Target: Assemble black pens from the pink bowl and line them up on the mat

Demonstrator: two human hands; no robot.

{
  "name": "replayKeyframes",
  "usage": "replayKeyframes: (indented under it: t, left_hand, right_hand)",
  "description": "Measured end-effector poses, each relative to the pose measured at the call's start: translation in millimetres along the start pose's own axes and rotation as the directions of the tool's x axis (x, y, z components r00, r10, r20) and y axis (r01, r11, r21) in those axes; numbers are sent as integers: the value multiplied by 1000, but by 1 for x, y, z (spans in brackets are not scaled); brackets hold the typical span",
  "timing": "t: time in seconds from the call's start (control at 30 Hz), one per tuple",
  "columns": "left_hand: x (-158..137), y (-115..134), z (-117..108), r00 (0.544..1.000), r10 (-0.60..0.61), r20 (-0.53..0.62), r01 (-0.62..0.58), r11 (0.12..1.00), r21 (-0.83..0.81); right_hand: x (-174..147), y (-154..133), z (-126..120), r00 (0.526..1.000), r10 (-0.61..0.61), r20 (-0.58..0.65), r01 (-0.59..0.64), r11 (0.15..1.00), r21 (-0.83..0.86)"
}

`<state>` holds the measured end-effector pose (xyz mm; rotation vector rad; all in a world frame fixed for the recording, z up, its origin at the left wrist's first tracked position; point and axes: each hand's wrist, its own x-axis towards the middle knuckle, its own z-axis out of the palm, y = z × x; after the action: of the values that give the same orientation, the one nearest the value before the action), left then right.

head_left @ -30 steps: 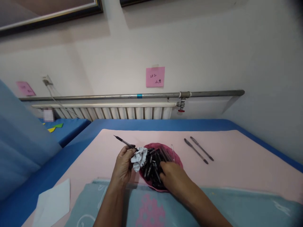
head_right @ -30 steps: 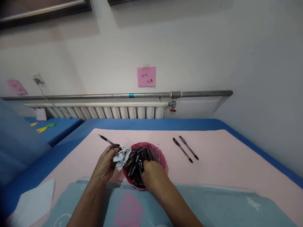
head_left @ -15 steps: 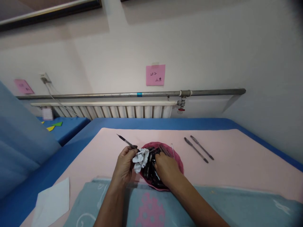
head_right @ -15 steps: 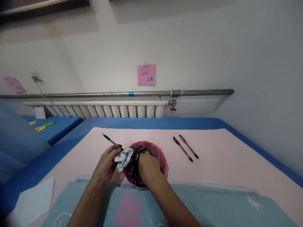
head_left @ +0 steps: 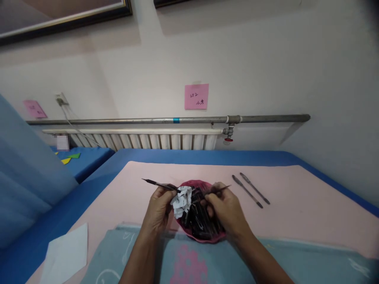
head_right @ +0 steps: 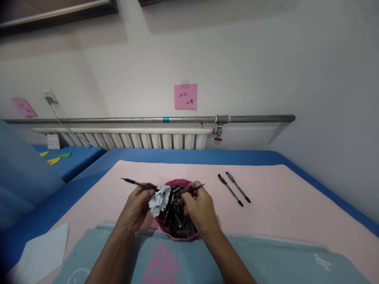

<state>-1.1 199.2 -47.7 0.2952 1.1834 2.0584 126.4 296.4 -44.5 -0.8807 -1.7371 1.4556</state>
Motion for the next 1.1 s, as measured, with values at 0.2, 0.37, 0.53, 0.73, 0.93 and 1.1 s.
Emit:
replayKeyframes:
  t: [0.2, 0.37, 0.53, 0.73, 0.93, 1.1]
  left_hand:
    - [-5, -1, 5, 999, 11, 36, -9, 997, -71]
    - [-6, -1, 7, 999, 8, 35, -3, 992, -124]
    - [-6, 0, 9, 999, 24, 26, -20, 988, -153]
    - [-6, 0, 8, 996, -18, 88, 34, 982, -186]
    - [-9, 0, 10, 993, -92, 78, 109, 963, -248]
    - [-8, -1, 11, 989, -133, 70, 149, 933, -329]
  right_hand:
    - [-16, -15, 10, 996, -82, 31, 54, 854, 518]
    - [-15, -9, 12, 995, -90, -39, 96, 837, 538]
    - [-13, -3, 12, 992, -110, -58, 124, 833, 539]
    - [-12, 4, 15, 984, -153, -91, 178, 811, 557]
    - [-17, 5, 17, 953, -262, -151, 303, 820, 487]
    - [-22, 18, 15, 840, -525, -138, 543, 813, 213]
